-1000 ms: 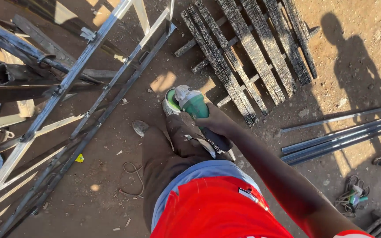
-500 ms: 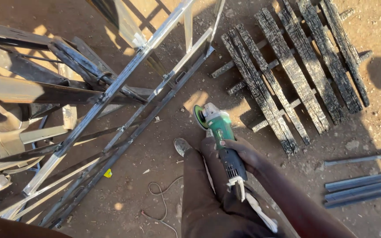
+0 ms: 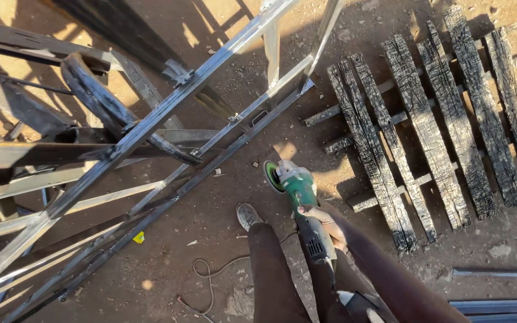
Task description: Using an angle grinder to smooth out weld joints and sharp edges on a metal gate frame.
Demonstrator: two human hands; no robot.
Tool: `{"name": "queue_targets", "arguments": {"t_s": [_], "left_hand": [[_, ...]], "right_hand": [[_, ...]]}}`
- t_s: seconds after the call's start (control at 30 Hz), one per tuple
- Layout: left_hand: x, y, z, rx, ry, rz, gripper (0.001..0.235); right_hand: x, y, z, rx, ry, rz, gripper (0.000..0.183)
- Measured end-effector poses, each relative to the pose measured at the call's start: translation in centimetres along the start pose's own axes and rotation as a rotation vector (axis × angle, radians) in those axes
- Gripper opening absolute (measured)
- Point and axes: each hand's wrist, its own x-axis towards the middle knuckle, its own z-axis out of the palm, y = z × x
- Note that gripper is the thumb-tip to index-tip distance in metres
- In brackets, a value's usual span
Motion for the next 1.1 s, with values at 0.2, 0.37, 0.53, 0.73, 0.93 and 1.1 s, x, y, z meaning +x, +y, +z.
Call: {"name": "queue_targets", "arguments": {"t_s": [0.2, 0.37, 0.53, 0.73, 0.93, 1.1], "left_hand": [[5.1, 9.6, 8.4, -0.026, -0.002, -0.002, 0.043], [9.5, 11.4, 16.8, -0.077, 0.006, 0.028, 0.042], [11.9, 7.3, 25.3, 0.107, -0.017, -0.033, 0.057], [17.6, 4.7, 27.2, 0.338, -0.586, -0.278, 0.059], [18.4, 4.5, 28.2, 0.386, -0.564, -0.263, 0.056], [18.2, 4.9, 28.3, 0.464, -0.558, -0.299, 0.048]], "right_hand": [[-6.1, -16.3, 5.3, -0.32, 0.019, -0.171, 0.074], [-3.3, -22.9, 6.3, -0.641, 0.168, -0.286, 0.09], [-0.9, -27.1, 7.4, -0.67, 0.25, -0.25, 0.077], [0.8, -30.7, 8.1, -0.693, 0.249, -0.242, 0.085], [4.8, -31.9, 7.6, -0.716, 0.3, -0.22, 0.085], [5.1, -33.6, 7.9, -0.556, 0.254, -0.246, 0.066]]}}
